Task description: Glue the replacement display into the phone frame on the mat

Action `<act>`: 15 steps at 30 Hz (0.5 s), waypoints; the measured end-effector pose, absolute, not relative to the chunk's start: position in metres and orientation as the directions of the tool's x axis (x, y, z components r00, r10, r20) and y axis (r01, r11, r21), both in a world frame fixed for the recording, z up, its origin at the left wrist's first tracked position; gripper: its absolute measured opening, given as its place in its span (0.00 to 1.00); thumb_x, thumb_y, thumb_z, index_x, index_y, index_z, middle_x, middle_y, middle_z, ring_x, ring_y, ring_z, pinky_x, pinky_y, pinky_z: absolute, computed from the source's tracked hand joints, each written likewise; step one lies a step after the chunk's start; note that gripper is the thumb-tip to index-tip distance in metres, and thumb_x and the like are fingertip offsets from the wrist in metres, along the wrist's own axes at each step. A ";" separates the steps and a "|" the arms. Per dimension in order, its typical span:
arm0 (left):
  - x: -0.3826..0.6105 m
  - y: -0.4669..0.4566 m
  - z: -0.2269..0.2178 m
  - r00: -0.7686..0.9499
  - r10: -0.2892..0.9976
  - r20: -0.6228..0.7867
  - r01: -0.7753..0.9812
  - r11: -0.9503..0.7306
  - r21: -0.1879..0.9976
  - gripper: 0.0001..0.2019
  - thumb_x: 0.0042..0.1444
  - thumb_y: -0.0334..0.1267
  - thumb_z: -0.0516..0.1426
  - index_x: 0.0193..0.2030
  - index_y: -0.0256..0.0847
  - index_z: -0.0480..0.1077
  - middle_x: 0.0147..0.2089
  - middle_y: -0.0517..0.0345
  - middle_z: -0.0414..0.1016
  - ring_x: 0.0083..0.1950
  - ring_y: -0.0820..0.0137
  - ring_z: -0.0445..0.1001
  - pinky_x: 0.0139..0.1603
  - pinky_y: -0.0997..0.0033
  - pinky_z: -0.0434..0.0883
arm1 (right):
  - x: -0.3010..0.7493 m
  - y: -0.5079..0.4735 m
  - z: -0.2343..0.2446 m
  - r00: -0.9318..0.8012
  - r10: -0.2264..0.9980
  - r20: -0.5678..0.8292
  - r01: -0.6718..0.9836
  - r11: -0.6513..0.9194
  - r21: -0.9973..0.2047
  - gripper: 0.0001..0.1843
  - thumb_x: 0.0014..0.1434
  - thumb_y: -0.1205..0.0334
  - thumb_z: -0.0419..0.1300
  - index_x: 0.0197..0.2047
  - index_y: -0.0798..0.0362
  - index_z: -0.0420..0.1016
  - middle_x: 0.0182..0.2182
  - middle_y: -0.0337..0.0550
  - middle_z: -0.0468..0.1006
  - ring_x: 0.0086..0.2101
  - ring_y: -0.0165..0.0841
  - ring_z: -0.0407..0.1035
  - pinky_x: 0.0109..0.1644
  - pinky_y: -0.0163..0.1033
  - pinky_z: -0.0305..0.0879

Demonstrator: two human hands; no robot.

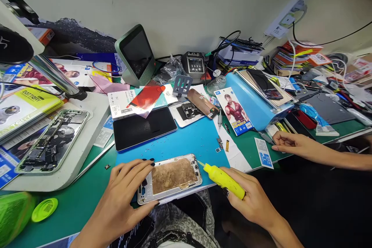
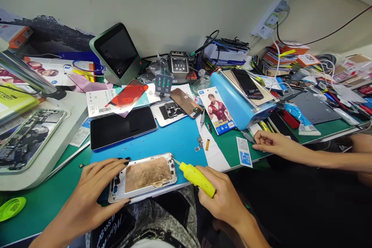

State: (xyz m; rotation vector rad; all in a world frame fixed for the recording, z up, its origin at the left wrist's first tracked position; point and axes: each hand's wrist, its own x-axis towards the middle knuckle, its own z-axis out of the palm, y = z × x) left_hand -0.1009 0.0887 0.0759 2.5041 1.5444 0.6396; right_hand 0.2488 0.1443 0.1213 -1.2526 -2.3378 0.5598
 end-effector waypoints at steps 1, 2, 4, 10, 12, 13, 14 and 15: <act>-0.101 0.088 0.077 0.386 0.880 0.278 0.822 -0.465 0.329 0.32 0.57 0.47 0.61 0.64 0.39 0.57 0.61 0.48 0.70 0.62 0.55 0.62 0.58 0.57 0.57 | 0.250 0.144 0.122 -0.488 0.855 0.175 0.673 0.496 -0.548 0.20 0.53 0.67 0.53 0.47 0.57 0.77 0.40 0.49 0.82 0.37 0.37 0.79 0.41 0.34 0.76; -0.099 0.088 0.078 0.385 0.882 0.273 0.822 -0.462 0.334 0.33 0.56 0.48 0.61 0.65 0.39 0.57 0.62 0.47 0.69 0.62 0.54 0.62 0.57 0.56 0.57 | 0.251 0.144 0.121 -0.467 0.868 0.170 0.671 0.473 -0.570 0.20 0.52 0.67 0.54 0.47 0.56 0.77 0.40 0.49 0.82 0.38 0.38 0.78 0.41 0.35 0.76; -0.091 0.089 0.085 0.371 0.884 0.284 0.819 -0.455 0.349 0.33 0.56 0.50 0.61 0.64 0.38 0.57 0.62 0.45 0.68 0.62 0.53 0.61 0.57 0.55 0.57 | 0.256 0.142 0.120 -0.395 0.906 0.151 0.650 0.392 -0.651 0.20 0.53 0.65 0.55 0.49 0.56 0.77 0.42 0.50 0.81 0.38 0.40 0.78 0.42 0.37 0.76; -0.029 0.125 0.108 0.349 0.875 0.334 0.747 -0.475 0.465 0.05 0.66 0.34 0.52 0.46 0.43 0.68 0.46 0.54 0.75 0.45 0.64 0.69 0.42 0.62 0.62 | 0.273 0.138 0.104 -0.065 0.990 0.125 0.407 0.140 -0.902 0.19 0.59 0.57 0.59 0.52 0.54 0.70 0.43 0.51 0.80 0.38 0.41 0.78 0.40 0.38 0.77; -0.008 0.142 0.109 0.386 0.863 0.326 0.762 -0.498 0.414 0.07 0.66 0.32 0.50 0.42 0.42 0.70 0.43 0.54 0.75 0.41 0.64 0.69 0.37 0.63 0.62 | 0.282 0.141 0.095 0.060 0.982 0.179 0.420 0.138 -0.897 0.18 0.59 0.56 0.60 0.51 0.53 0.68 0.42 0.51 0.80 0.42 0.41 0.77 0.43 0.38 0.76; 0.000 0.148 0.108 0.404 0.857 0.320 0.771 -0.507 0.385 0.08 0.65 0.31 0.50 0.40 0.41 0.70 0.42 0.54 0.76 0.40 0.64 0.69 0.35 0.64 0.61 | 0.287 0.143 0.090 0.123 0.969 0.213 0.462 0.134 -0.877 0.17 0.59 0.56 0.61 0.50 0.53 0.68 0.43 0.51 0.80 0.43 0.41 0.77 0.45 0.39 0.75; 0.006 0.154 0.107 0.419 0.851 0.316 0.779 -0.516 0.357 0.09 0.64 0.29 0.50 0.39 0.41 0.71 0.40 0.54 0.76 0.38 0.64 0.70 0.34 0.63 0.61 | 0.293 0.146 0.086 0.181 0.952 0.248 0.510 0.125 -0.851 0.18 0.59 0.55 0.61 0.50 0.53 0.68 0.44 0.52 0.79 0.44 0.41 0.76 0.47 0.41 0.75; 0.010 0.157 0.105 0.434 0.845 0.312 0.783 -0.525 0.333 0.09 0.63 0.28 0.51 0.38 0.40 0.71 0.39 0.55 0.76 0.37 0.63 0.70 0.33 0.63 0.61 | 0.300 0.150 0.081 0.233 0.931 0.282 0.556 0.110 -0.824 0.19 0.58 0.54 0.61 0.50 0.53 0.67 0.44 0.52 0.79 0.45 0.42 0.76 0.48 0.42 0.74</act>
